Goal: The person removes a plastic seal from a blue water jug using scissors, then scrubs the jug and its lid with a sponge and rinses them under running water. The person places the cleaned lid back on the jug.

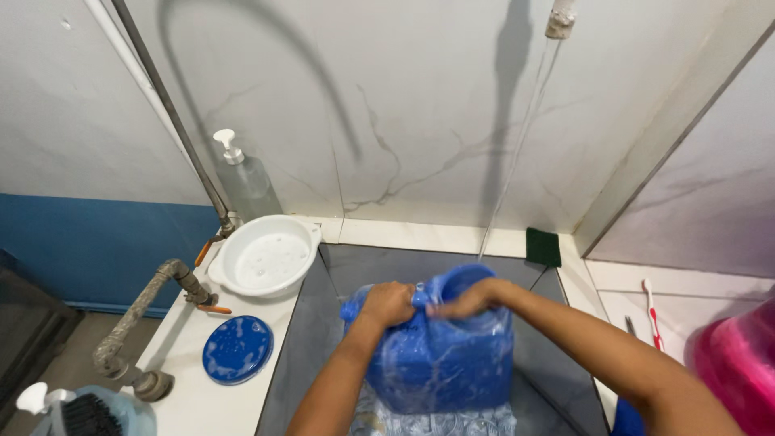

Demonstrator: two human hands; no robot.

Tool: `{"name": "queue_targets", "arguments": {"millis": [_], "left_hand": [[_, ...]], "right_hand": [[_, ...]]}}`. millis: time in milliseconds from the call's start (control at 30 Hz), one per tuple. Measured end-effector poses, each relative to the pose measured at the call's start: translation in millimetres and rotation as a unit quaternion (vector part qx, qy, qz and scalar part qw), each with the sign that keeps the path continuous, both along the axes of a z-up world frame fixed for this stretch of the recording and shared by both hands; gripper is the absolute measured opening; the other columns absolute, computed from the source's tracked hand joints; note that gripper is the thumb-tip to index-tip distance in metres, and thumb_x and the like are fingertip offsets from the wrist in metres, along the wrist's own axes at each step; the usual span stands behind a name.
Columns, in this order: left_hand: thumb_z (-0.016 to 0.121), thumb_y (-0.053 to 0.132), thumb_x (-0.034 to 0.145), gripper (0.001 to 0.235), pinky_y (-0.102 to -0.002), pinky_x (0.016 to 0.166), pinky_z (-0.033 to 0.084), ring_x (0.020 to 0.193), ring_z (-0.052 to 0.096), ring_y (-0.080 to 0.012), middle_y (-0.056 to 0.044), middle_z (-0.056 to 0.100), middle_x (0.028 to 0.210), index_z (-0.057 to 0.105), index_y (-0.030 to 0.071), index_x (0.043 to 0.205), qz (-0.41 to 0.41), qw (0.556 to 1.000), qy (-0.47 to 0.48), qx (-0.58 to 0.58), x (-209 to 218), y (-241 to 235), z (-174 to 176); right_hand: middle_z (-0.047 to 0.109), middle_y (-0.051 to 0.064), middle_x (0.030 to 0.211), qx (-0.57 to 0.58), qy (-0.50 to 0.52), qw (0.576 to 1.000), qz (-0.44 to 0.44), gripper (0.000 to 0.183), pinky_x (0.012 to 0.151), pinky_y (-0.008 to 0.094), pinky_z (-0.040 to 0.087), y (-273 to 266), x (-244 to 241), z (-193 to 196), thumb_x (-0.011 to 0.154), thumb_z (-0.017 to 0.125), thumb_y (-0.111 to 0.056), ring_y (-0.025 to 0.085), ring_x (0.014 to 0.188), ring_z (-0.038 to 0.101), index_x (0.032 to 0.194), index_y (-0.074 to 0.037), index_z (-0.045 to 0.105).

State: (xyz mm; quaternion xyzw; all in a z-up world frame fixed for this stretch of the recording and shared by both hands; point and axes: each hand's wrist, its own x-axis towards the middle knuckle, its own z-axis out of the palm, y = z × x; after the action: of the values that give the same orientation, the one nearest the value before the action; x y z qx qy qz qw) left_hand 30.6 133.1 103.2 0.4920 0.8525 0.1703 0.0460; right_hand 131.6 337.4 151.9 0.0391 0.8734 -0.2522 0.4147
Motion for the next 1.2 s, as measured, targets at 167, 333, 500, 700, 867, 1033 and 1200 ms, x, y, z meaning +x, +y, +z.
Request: {"name": "queue_targets", "arguments": {"millis": [167,333,500,700,867,1033,1200], "left_hand": [[0.063,0.024,0.078,0.021,-0.054,0.079,0.057,0.085,0.071,-0.0421,-0.02,0.075,0.09,0.077,0.012,0.089,-0.011,1.0,0.018,0.004,-9.8,22.4,-3.9],[0.06,0.019,0.084,0.02,-0.055,0.079,0.057,0.086,0.072,-0.044,-0.023,0.074,0.09,0.076,0.008,0.088,0.08,0.996,-0.018,0.019,14.4,28.0,-15.2],[0.063,0.011,0.081,0.025,-0.055,0.084,0.057,0.09,0.071,-0.0464,-0.031,0.071,0.095,0.07,-0.003,0.1,0.108,0.987,-0.103,0.066,65.0,40.0,-17.2],[0.062,0.012,0.084,0.025,-0.057,0.085,0.056,0.093,0.07,-0.0468,-0.029,0.072,0.099,0.072,0.001,0.104,0.116,0.989,-0.084,0.023,51.7,28.0,-8.4],[0.064,0.016,0.083,0.022,-0.054,0.087,0.056,0.095,0.071,-0.045,-0.027,0.072,0.1,0.075,0.002,0.096,0.133,0.987,-0.084,0.02,47.0,35.3,1.7],[0.063,0.013,0.081,0.024,-0.055,0.086,0.056,0.096,0.07,-0.0443,-0.024,0.073,0.101,0.076,0.006,0.099,0.124,0.987,-0.103,-0.006,54.8,31.2,15.6],[0.063,0.017,0.083,0.024,-0.052,0.087,0.058,0.097,0.072,-0.0416,-0.022,0.074,0.103,0.078,0.006,0.099,0.093,0.992,-0.049,-0.065,45.4,40.4,25.0]], "right_hand": [[0.041,0.019,0.16,0.105,-0.134,0.981,0.097,0.109,0.121,0.049,0.031,-2.6,4.5,14.3,0.075,0.051,-0.086,0.037,0.148,0.038,0.157,-0.015,0.039],[0.044,0.012,0.156,-0.163,-0.042,0.955,-0.245,0.098,0.119,0.048,0.035,26.6,-22.8,-21.8,0.083,0.045,-0.083,0.028,0.144,0.044,0.155,-0.016,0.043],[0.066,0.024,0.097,-0.368,0.069,0.766,-0.523,0.11,0.088,0.052,0.058,61.6,-87.3,-91.2,0.095,0.031,-0.09,0.035,0.089,0.064,0.114,0.014,0.061],[0.06,0.015,0.136,-0.172,-0.054,0.936,-0.301,0.095,0.112,0.049,0.046,37.2,-51.4,-46.3,0.088,0.035,-0.081,0.031,0.132,0.056,0.143,-0.005,0.051],[0.043,0.017,0.16,-0.001,0.052,0.989,-0.142,0.101,0.123,0.048,0.029,34.6,-39.3,-26.6,0.086,0.031,-0.085,0.034,0.15,0.036,0.151,-0.01,0.051],[0.034,0.022,0.164,0.097,0.026,0.995,-0.016,0.11,0.125,0.051,0.022,36.8,-32.8,-17.7,0.09,0.03,-0.091,0.038,0.154,0.027,0.155,-0.004,0.043],[0.053,0.016,0.152,-0.119,-0.124,0.963,-0.206,0.1,0.118,0.052,0.041,31.0,-6.3,3.4,0.081,0.041,-0.085,0.032,0.139,0.052,0.153,-0.016,0.046]]}}
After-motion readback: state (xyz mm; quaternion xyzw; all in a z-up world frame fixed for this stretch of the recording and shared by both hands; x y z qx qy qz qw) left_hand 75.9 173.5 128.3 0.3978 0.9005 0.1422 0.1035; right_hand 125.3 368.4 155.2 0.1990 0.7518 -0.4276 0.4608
